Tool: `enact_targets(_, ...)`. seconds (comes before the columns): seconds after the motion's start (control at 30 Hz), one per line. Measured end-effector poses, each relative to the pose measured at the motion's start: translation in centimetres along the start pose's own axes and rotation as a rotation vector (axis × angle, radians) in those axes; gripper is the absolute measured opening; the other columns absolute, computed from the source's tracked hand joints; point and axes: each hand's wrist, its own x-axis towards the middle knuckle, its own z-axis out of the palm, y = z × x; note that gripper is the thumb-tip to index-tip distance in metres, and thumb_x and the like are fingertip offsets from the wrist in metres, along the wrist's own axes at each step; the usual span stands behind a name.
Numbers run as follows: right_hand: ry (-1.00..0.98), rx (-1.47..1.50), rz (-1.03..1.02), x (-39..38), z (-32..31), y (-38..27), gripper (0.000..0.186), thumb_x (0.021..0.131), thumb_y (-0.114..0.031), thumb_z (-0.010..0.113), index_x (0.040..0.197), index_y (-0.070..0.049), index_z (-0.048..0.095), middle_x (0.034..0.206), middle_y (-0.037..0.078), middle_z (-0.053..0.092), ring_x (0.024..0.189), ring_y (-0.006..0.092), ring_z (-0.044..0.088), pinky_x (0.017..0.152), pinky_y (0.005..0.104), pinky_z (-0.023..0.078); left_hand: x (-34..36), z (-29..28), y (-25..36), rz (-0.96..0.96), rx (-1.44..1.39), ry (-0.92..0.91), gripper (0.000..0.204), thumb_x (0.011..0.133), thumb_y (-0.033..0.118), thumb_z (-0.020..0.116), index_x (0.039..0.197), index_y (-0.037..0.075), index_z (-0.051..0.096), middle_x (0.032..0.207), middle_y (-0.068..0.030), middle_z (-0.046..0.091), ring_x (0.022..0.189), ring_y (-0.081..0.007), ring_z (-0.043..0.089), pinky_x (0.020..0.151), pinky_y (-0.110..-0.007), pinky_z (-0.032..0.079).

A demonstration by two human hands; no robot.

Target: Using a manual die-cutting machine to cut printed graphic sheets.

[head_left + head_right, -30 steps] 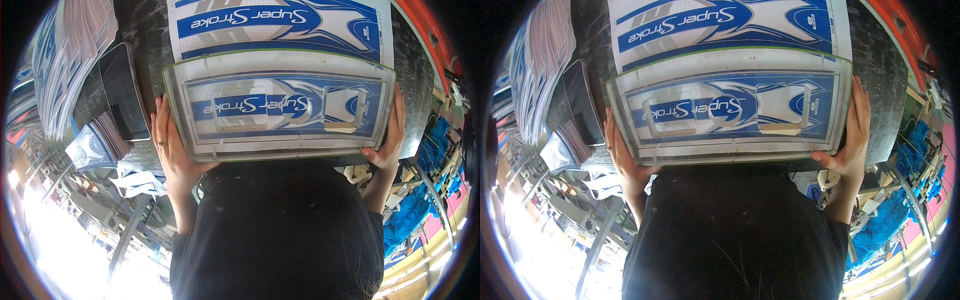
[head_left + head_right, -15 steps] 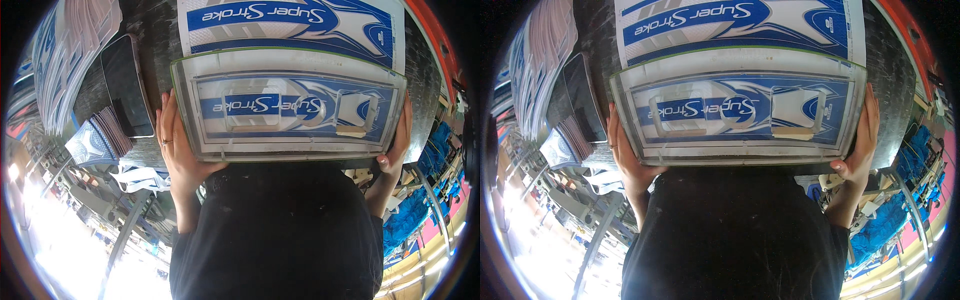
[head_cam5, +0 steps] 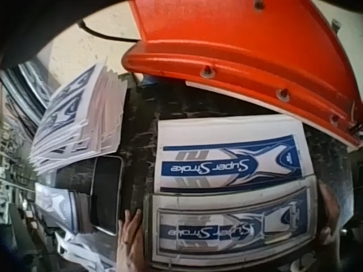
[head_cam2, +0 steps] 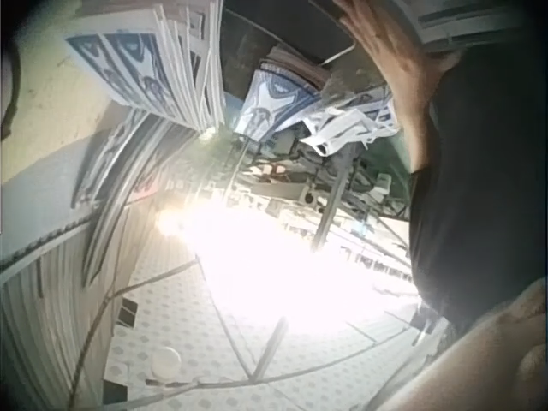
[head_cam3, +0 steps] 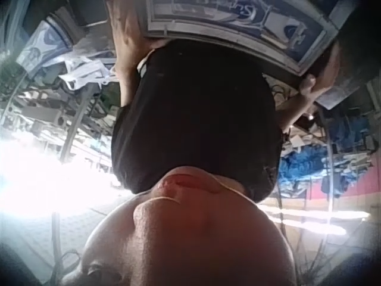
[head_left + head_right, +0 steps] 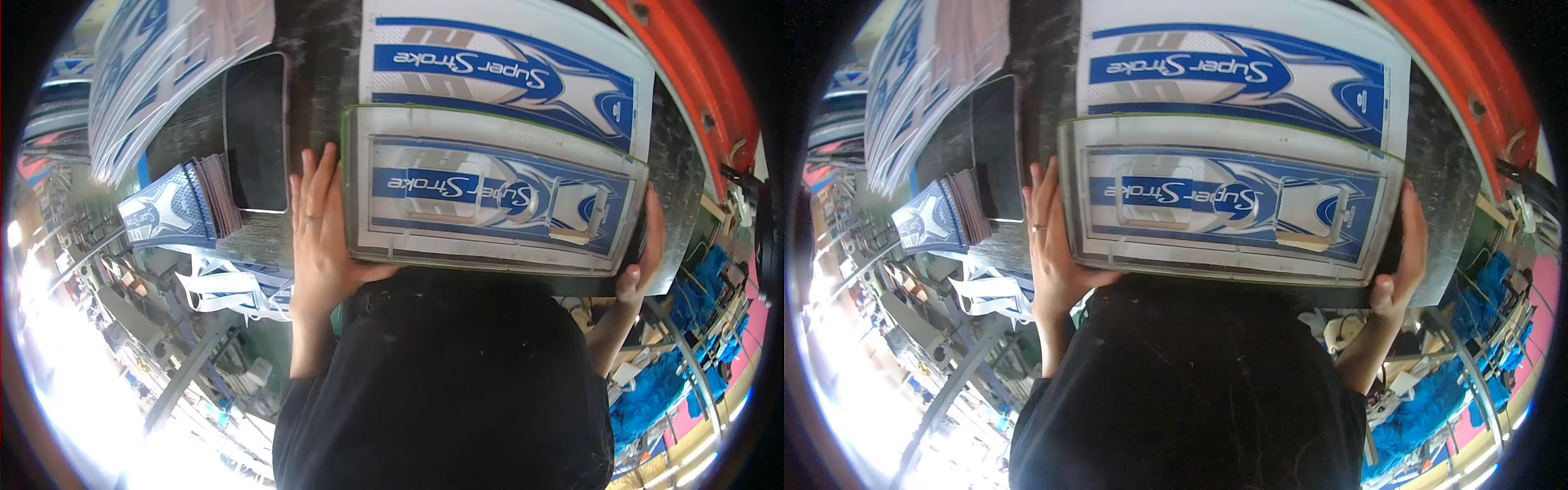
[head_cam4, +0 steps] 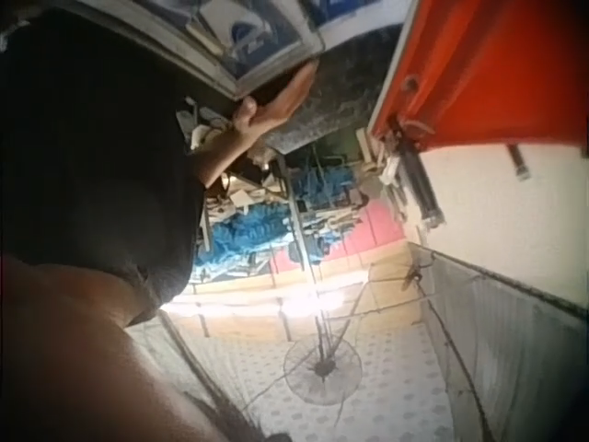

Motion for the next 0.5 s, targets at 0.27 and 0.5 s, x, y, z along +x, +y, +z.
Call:
enact_targets(0.27, 1.033, -0.133, 0.068, 3.7, -7.8, 4.4, 0.058, 0.102, -0.035, 0.034, 0.138, 0.011, 0.032, 0.132, 0.025, 0.051, 0.124, 0.0358, 0.05, 0.106, 0.0453, 0.039, -0.6, -2.7, -1.8, -0.166, 0.032, 0.361, 0.074, 0.09, 0.047, 0.055, 0.142, -0.003, 0.037, 0.118, -0.0196, 0.056, 0.134, -0.0387, 0.036, 0.115, -0.052, 0.017)
enact_targets(0.5, 0.989, 1.122, 0.19, 13.9, -14.1, 2.1, 0.06, 0.102, -0.04, 0.026, 0.138, 0.007, 0.033, 0.131, 0.025, 0.051, 0.121, 0.0371, 0.051, 0.108, 0.0434, 0.038, 1.1, -2.2, -5.9, 0.08, -0.111, 0.462, 0.066, 0.091, 0.038, 0.054, 0.143, 0.002, 0.035, 0.14, -0.0175, 0.045, 0.139, -0.0399, 0.029, 0.115, -0.055, 0.014)
